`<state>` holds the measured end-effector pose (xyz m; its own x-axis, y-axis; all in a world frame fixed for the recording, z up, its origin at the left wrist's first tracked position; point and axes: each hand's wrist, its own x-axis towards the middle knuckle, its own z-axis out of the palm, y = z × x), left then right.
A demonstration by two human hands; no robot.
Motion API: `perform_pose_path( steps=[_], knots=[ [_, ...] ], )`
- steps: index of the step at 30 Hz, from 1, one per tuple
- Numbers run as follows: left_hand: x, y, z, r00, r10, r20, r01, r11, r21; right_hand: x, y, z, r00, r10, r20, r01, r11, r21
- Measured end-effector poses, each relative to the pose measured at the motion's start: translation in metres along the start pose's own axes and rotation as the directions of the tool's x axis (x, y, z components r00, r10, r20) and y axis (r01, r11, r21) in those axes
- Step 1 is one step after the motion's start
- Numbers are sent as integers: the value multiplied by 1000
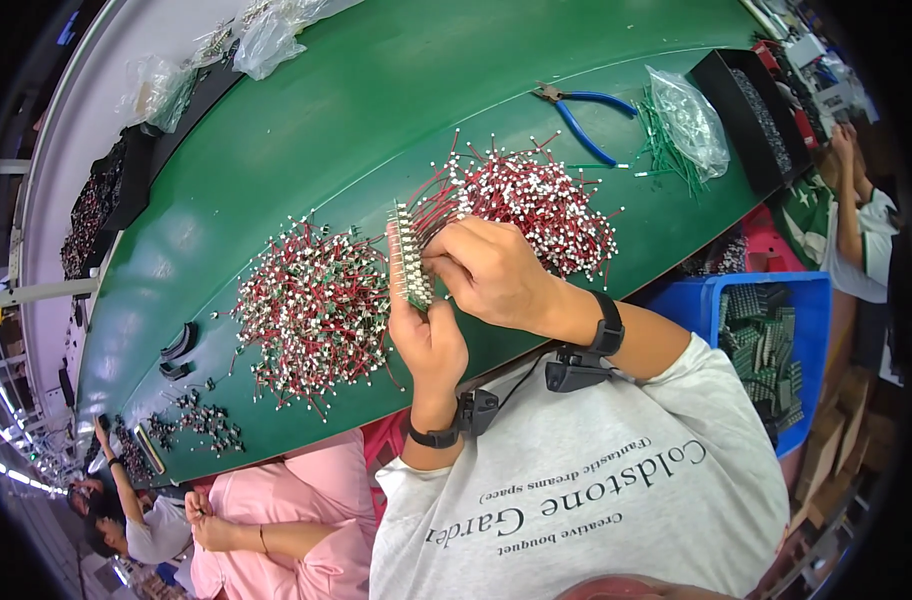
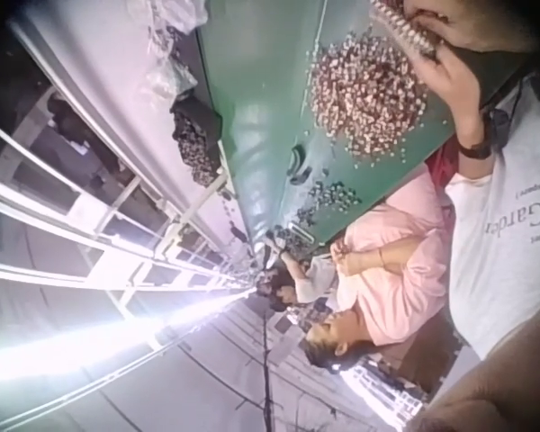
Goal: The person connects wires to a circuit board by hand, picks up a small component from a black box, and presses it onto the board. They then place the completed board into a blue bin and retrieve a new board to repeat the process.
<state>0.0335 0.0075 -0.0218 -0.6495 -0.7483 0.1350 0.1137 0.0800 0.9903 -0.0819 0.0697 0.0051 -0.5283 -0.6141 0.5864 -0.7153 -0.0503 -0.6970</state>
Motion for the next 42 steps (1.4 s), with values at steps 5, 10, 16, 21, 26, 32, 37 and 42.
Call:
perform_pose_path(
  steps=[5,10,16,21,26,32,37,42],
  knots=[
    [0,3,4,999,1,-36,-2,1000,-20,1,4,3,1000,0,7,0,1000,6],
    [5,-6,0,999,-11,-52,8,998,-61,4,-1,2,1000,-12,21,13,1000,-20],
    [18,-4,-5,978,-195,-69,127,831,-542,11,-3,-22,951,228,210,-247,967,66],
    [22,-4,-28,972,-181,-152,64,820,-568,17,39,-45,973,160,168,-193,959,208],
    [25,-2,-22,969,-207,-132,90,801,-592,20,25,-45,844,174,507,-466,704,535],
    [23,-5,-20,970,-222,-104,117,790,-601,4,17,-24,734,100,672,-451,811,372],
    [22,-2,-15,966,-239,-94,134,783,-608,-2,9,-20,815,-49,577,-213,901,377],
    [17,-11,-15,975,-221,-1,177,785,-593,-6,19,-20,804,-4,595,-328,832,448]
  ],
)
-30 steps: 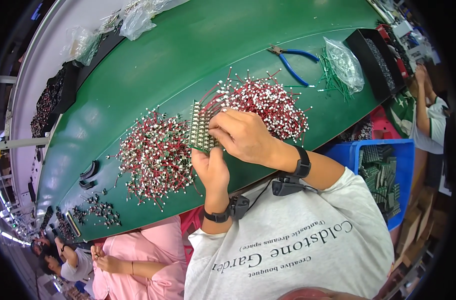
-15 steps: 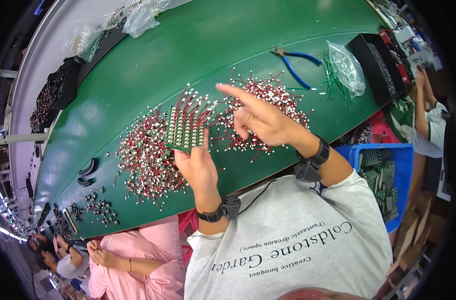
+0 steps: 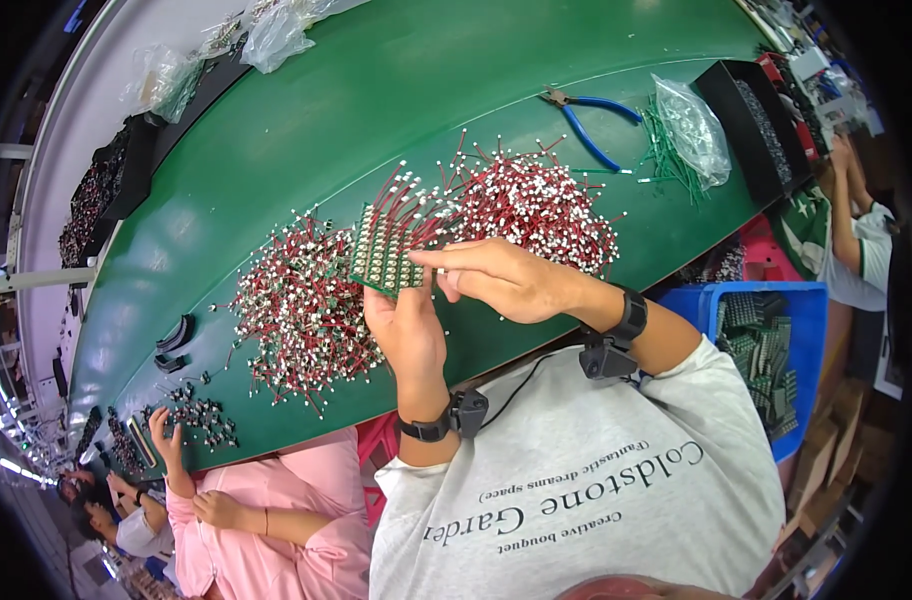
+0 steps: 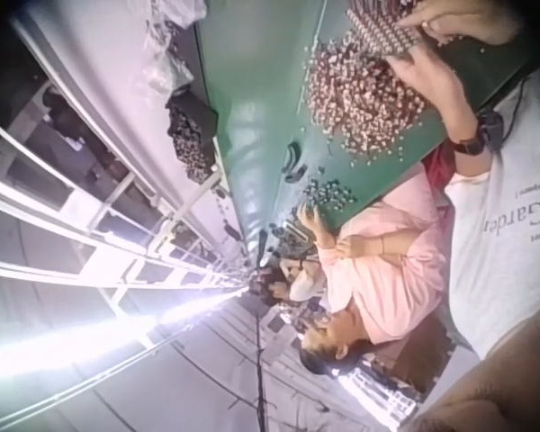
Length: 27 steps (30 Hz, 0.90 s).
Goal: The person connects wires to a circuit board by hand, picks up a small component from a black box, and presses it onto the board. They then place the completed board into a blue bin and retrieve a new board to repeat the process.
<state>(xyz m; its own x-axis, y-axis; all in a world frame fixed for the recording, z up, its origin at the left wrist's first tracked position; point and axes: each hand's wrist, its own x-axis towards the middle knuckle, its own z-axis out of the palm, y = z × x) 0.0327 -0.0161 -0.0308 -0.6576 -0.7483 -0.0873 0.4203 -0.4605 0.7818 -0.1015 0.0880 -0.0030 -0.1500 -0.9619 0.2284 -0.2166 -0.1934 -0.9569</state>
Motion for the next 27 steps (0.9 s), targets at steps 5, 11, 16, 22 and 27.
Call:
perform_pose_path(
  steps=[5,11,16,22,27],
  knots=[
    [-3,-4,1,999,-35,-26,36,999,34,1,-10,-3,982,187,-17,-184,978,100],
    [-4,-2,8,1000,7,-6,-7,1000,23,3,-16,5,935,293,-198,-277,955,107],
    [-7,-4,14,1000,16,16,-16,1000,-11,8,-2,14,933,-44,-358,-60,960,-273],
    [-10,-5,14,1000,20,22,-21,999,44,11,-2,19,910,-138,-391,-42,907,-418],
    [-12,-6,17,999,45,29,-48,995,88,12,-1,21,913,-137,-385,-66,880,-470]
  ],
)
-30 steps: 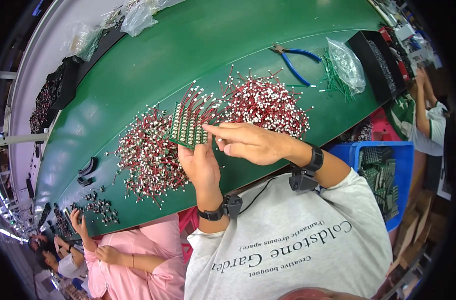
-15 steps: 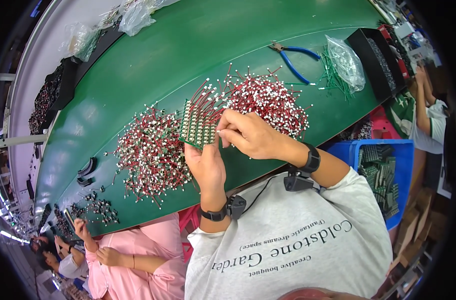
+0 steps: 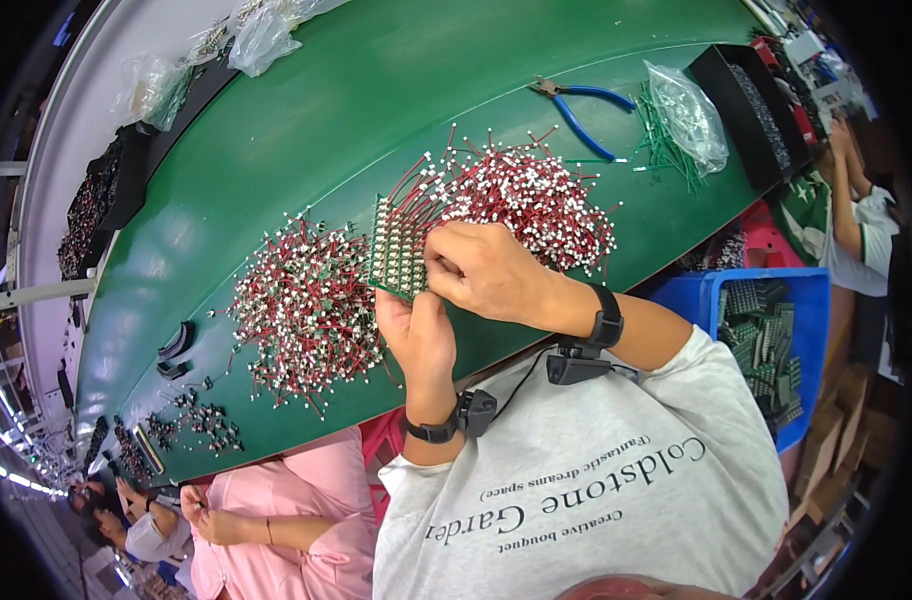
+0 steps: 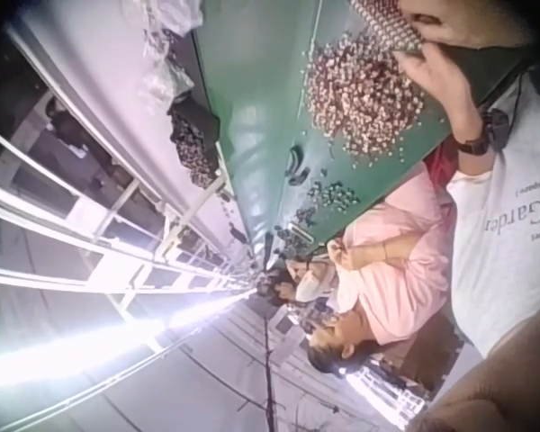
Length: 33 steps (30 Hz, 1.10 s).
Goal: The person connects wires to a circuit board by hand, picks up a small component from a black box, and presses it onto the board. They then place the completed board into a blue bin and retrieve a new board to repeat the process.
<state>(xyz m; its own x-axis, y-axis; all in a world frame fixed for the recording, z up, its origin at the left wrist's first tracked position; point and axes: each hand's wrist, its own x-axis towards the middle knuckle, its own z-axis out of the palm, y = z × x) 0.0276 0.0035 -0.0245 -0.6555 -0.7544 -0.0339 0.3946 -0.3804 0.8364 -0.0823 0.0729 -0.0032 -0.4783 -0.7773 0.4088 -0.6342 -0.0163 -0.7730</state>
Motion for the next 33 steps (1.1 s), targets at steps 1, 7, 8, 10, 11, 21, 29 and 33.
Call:
perform_pose_path(
  steps=[1,7,8,10,11,21,29,33],
  knots=[
    [0,0,1,1000,6,12,-6,1000,10,0,0,-1,1000,-13,-4,13,1000,-23],
    [-3,-1,-5,999,-8,43,2,990,141,3,-1,-7,988,-126,85,138,980,-145],
    [-3,-1,-6,999,-12,48,4,987,158,3,-1,-8,984,-140,113,158,972,-175],
    [-2,1,-5,998,-17,53,7,985,174,1,-1,-5,987,-130,95,146,972,-186],
    [-2,3,-4,999,-8,49,0,988,157,0,-1,-4,990,-120,77,133,972,-196],
    [-3,10,-7,997,-76,1,74,977,198,2,-7,-1,999,-41,30,45,988,-150],
    [7,26,-28,997,70,8,-69,995,-71,34,42,-74,983,-57,-173,-14,923,-384],
    [10,21,-28,999,46,29,-42,992,-123,44,87,-96,929,360,-85,-354,798,-488]
  ],
)
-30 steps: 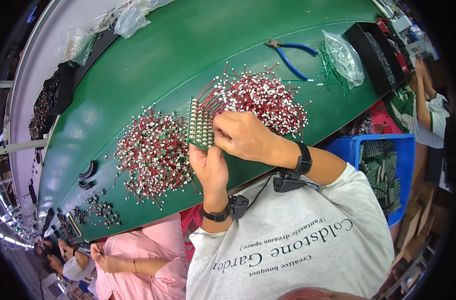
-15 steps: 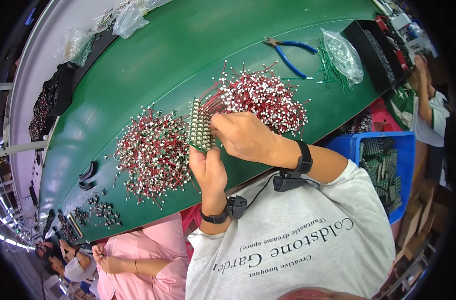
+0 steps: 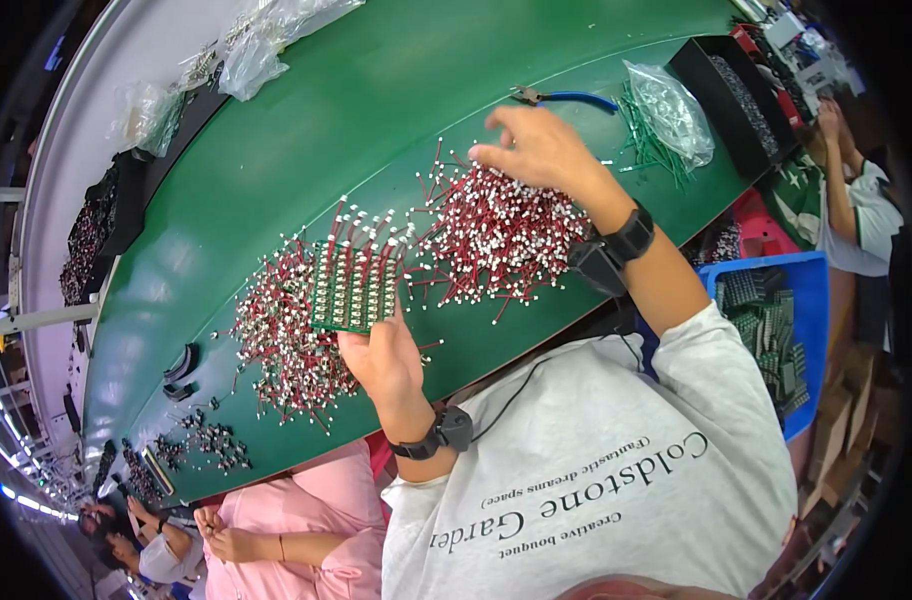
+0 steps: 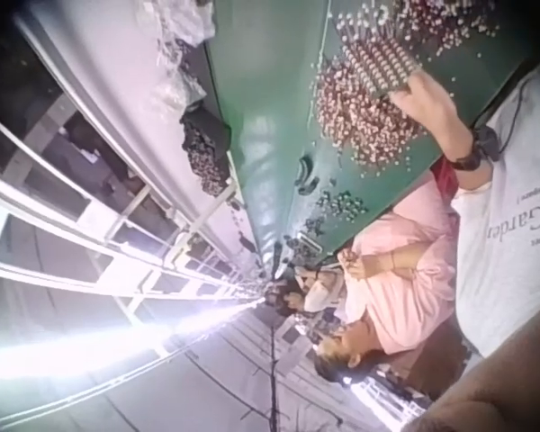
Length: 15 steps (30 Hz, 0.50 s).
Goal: The person connects wires to a circuit board by hand, picks up a small component from a black box, and presses it onto the board. They then place the completed board into a blue bin and retrieve a new board to repeat the process.
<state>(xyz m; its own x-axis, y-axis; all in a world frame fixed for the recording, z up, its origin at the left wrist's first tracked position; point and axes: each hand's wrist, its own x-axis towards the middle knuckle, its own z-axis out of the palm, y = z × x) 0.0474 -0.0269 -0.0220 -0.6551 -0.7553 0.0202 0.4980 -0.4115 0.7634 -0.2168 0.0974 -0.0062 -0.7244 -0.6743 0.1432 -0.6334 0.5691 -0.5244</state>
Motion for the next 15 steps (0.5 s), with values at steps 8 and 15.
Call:
perform_pose_path(
  steps=[8,15],
  knots=[
    [-2,-6,-7,999,-32,7,32,999,4,-5,3,13,991,-62,121,35,976,217],
    [0,-7,-1,1000,-27,-1,27,999,34,-10,19,3,987,-7,158,-125,578,806]
  ],
)
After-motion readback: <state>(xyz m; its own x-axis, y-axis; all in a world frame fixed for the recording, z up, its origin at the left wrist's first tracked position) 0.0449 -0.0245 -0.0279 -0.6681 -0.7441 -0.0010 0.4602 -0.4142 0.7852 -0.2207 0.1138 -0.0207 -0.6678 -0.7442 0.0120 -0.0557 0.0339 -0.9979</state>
